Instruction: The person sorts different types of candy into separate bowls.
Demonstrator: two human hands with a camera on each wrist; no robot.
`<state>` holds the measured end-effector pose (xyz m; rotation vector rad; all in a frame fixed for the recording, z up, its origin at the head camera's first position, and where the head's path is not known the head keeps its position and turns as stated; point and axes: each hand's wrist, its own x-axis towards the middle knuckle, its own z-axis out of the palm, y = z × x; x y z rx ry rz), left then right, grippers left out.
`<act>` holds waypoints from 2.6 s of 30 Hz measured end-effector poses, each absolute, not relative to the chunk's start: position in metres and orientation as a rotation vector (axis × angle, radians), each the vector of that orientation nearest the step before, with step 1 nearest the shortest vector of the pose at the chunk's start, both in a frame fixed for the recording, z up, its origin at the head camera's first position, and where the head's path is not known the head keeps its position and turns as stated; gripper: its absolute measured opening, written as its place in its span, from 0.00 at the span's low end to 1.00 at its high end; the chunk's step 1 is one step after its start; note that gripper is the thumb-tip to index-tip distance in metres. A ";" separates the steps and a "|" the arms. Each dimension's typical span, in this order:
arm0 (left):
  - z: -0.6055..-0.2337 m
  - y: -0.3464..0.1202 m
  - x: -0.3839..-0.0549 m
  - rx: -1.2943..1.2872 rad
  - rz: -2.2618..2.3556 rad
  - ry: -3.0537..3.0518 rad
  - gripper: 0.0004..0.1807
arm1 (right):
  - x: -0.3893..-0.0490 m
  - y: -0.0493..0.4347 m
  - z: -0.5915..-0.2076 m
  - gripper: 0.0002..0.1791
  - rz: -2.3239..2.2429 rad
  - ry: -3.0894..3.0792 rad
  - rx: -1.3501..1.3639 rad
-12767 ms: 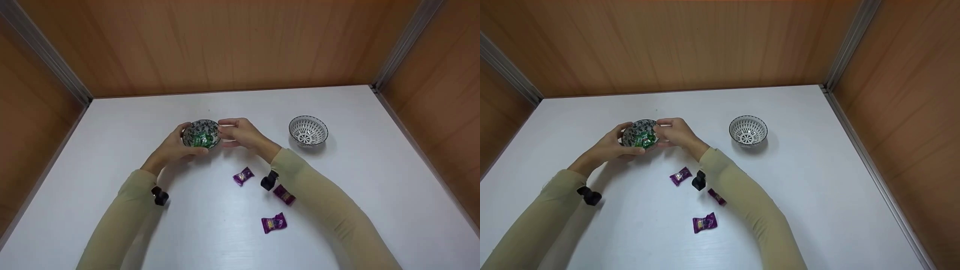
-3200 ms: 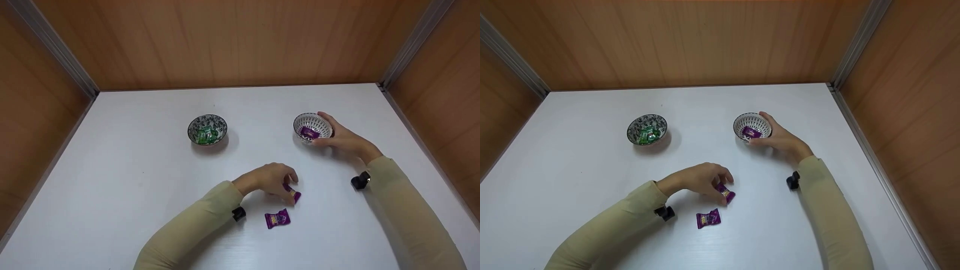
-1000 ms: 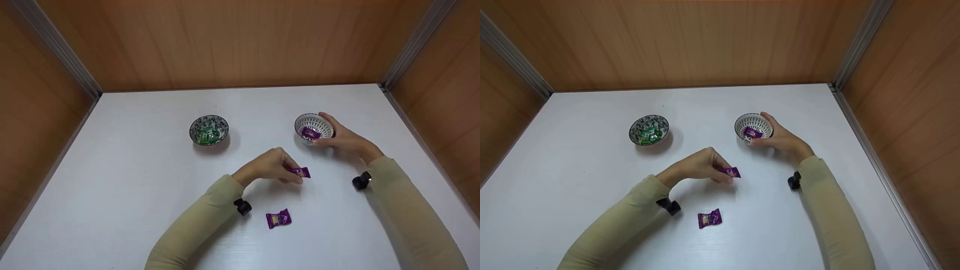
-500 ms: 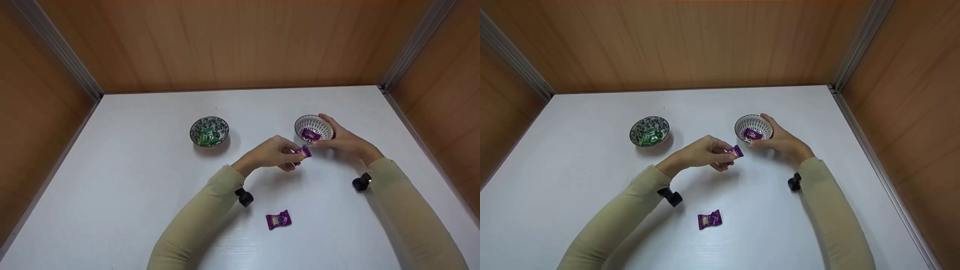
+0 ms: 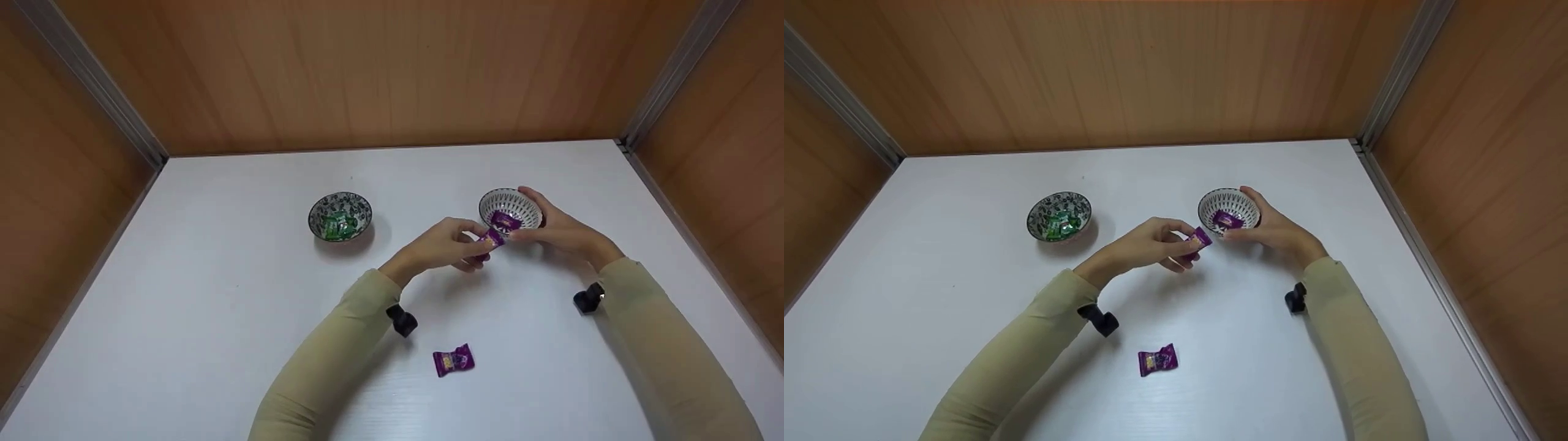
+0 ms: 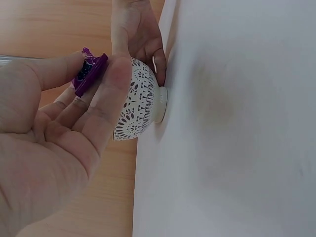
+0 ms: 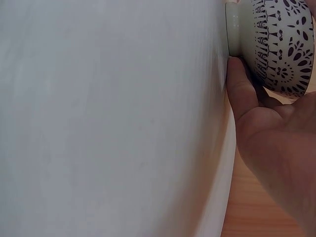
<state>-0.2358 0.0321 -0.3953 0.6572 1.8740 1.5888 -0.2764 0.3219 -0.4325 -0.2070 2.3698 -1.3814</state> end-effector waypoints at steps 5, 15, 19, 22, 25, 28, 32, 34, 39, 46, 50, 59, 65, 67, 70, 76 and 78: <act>-0.396 0.035 -0.240 0.670 1.617 1.946 0.09 | -0.277 0.321 -0.431 0.61 -1.323 2.395 -0.178; -0.393 0.043 -0.254 0.470 1.796 1.933 0.12 | -0.280 0.321 -0.430 0.62 -1.338 2.364 -0.189; -0.392 0.049 -0.260 0.351 1.865 1.932 0.13 | -0.280 0.320 -0.430 0.63 -1.341 2.360 -0.192; -0.391 0.054 -0.265 0.264 1.911 1.926 0.14 | -0.280 0.321 -0.430 0.62 -1.363 2.341 -0.202; -0.389 0.059 -0.268 0.217 1.938 1.914 0.15 | -0.279 0.322 -0.431 0.61 -1.383 2.333 -0.210; -0.388 0.064 -0.270 0.210 1.948 1.905 0.15 | -0.279 0.323 -0.432 0.60 -1.391 2.332 -0.218; -0.386 0.072 -0.275 0.193 1.948 1.920 0.15 | -0.279 0.323 -0.433 0.59 -1.387 2.333 -0.210; -0.386 0.075 -0.276 0.174 1.938 1.944 0.15 | -0.279 0.323 -0.433 0.59 -1.379 2.333 -0.205; -0.385 0.082 -0.279 0.151 1.908 1.982 0.14 | -0.278 0.323 -0.432 0.61 -1.390 2.324 -0.212; -0.385 0.089 -0.281 0.139 1.851 2.064 0.15 | -0.278 0.323 -0.432 0.61 -1.402 2.319 -0.211; -0.384 0.093 -0.280 0.135 1.795 2.115 0.14 | -0.278 0.323 -0.432 0.61 -1.395 2.331 -0.208; -0.382 0.096 -0.282 0.201 1.716 2.194 0.15 | -0.278 0.323 -0.431 0.61 -1.426 2.309 -0.218; -0.382 0.097 -0.283 0.201 1.683 2.230 0.16 | -0.279 0.321 -0.431 0.61 -1.451 2.297 -0.211; -0.382 0.097 -0.283 0.196 1.680 2.228 0.16 | -0.279 0.321 -0.431 0.61 -1.455 2.294 -0.214; -0.382 0.097 -0.282 0.189 1.677 2.226 0.15 | -0.279 0.322 -0.432 0.61 -1.457 2.295 -0.219; -0.382 0.096 -0.282 0.184 1.693 2.204 0.15 | -0.279 0.322 -0.432 0.61 -1.455 2.293 -0.231; -0.381 0.096 -0.281 0.185 1.694 2.201 0.15 | -0.278 0.322 -0.431 0.61 -1.449 2.299 -0.235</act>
